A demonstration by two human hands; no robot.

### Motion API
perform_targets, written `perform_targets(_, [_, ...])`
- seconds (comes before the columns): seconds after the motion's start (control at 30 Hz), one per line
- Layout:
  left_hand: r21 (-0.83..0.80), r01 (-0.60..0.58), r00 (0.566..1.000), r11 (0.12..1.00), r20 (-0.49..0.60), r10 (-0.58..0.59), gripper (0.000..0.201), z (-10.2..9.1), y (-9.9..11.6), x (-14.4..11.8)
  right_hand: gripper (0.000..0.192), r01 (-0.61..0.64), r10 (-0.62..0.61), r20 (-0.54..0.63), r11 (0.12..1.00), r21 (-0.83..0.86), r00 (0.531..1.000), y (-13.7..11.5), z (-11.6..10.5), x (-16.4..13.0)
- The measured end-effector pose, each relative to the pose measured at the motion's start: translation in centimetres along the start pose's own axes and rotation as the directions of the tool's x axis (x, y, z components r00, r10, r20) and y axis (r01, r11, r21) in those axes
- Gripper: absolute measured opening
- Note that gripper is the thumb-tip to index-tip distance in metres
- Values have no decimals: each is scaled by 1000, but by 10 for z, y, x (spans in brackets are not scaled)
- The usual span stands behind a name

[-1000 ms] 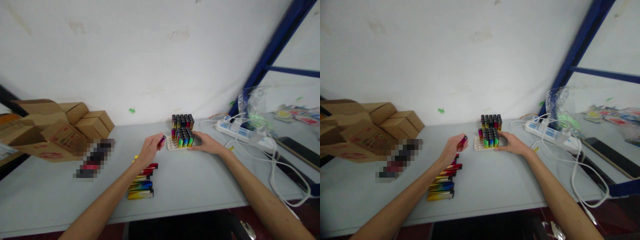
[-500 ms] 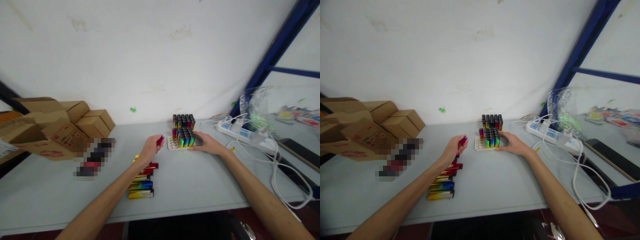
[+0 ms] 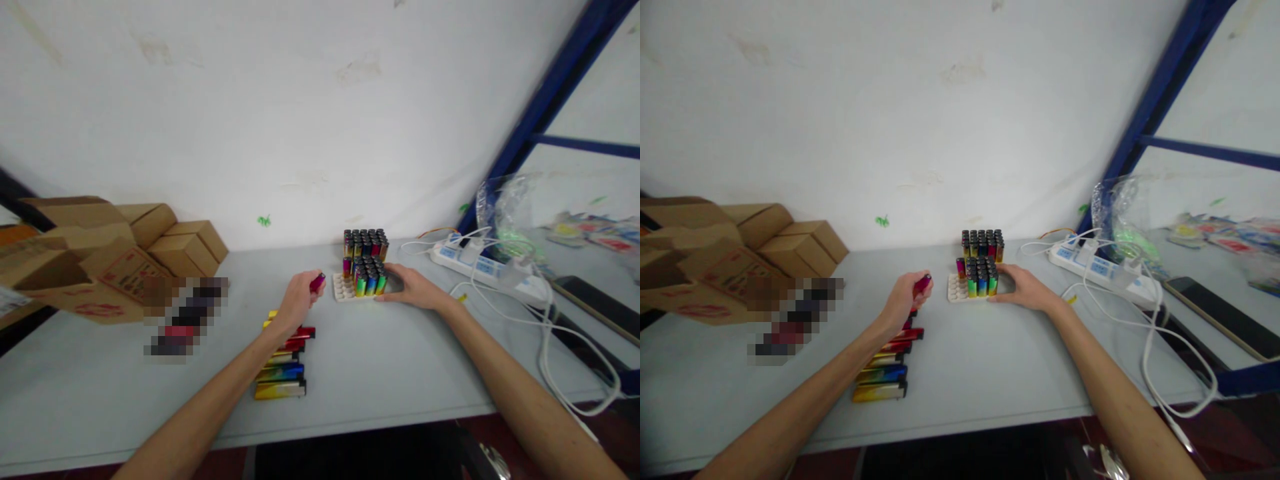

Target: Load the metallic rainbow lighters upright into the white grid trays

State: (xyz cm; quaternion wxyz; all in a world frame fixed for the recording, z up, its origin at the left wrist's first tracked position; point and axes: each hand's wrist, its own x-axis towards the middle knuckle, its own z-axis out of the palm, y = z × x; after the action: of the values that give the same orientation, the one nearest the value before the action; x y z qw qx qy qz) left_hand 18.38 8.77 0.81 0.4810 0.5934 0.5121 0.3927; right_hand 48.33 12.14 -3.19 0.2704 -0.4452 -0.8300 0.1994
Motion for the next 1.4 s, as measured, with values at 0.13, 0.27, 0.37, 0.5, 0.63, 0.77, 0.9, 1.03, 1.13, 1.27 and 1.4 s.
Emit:
perform_targets(0.13, [-80, 25, 999, 996, -27, -28, 45, 1, 2, -1, 75, -5, 5, 8, 1000, 8, 1000, -4, -1, 0])
perform_targets(0.27, [-199, -30, 999, 980, 37, 38, 52, 1, 4, -2, 75, -10, 10, 12, 1000, 10, 1000, -8, -3, 0])
perform_targets(0.37, [-248, -119, 990, 961, 48, 135, 51, 2, 5, 0, 75, -3, 3, 6, 1000, 27, 1000, -9, -3, 1])
perform_targets(0.5, [-258, -183, 980, 949, 26, 196, 46, 5, 7, 6, 76, 17, -17, 5, 1000, 21, 1000, -7, -2, 2])
perform_targets(0.63, [-309, -200, 977, 930, 4, 211, 43, 9, 14, 12, 76, 35, -35, 4, 999, 27, 999, -7, -1, 3])
perform_targets(0.77, [-173, -251, 968, 952, -31, 250, 38, 9, 13, 24, 75, 53, -53, 4, 997, 52, 999, -9, -2, 3])
perform_targets(0.9, [103, -333, 940, 937, -43, 339, 35, 10, 4, 37, 77, 61, -61, -2, 995, 75, 998, -8, -2, 4])
perform_targets(1.03, [248, -377, 918, 892, -27, 395, 32, 13, -3, 43, 79, 50, -49, -5, 997, 55, 999, -5, 0, 4])
perform_targets(1.13, [302, -400, 906, 865, -13, 423, 29, 16, -4, 45, 78, 50, -50, -3, 998, 33, 999, -4, 0, 4])
perform_targets(1.27, [356, -411, 904, 839, 40, 426, 27, 15, 2, 46, 76, 60, -59, -11, 998, 37, 998, -4, 0, 3])
perform_targets(1.4, [464, -429, 903, 775, 190, 385, 22, 11, 16, 50, 77, 54, -53, -16, 998, 38, 998, -4, 0, 3])
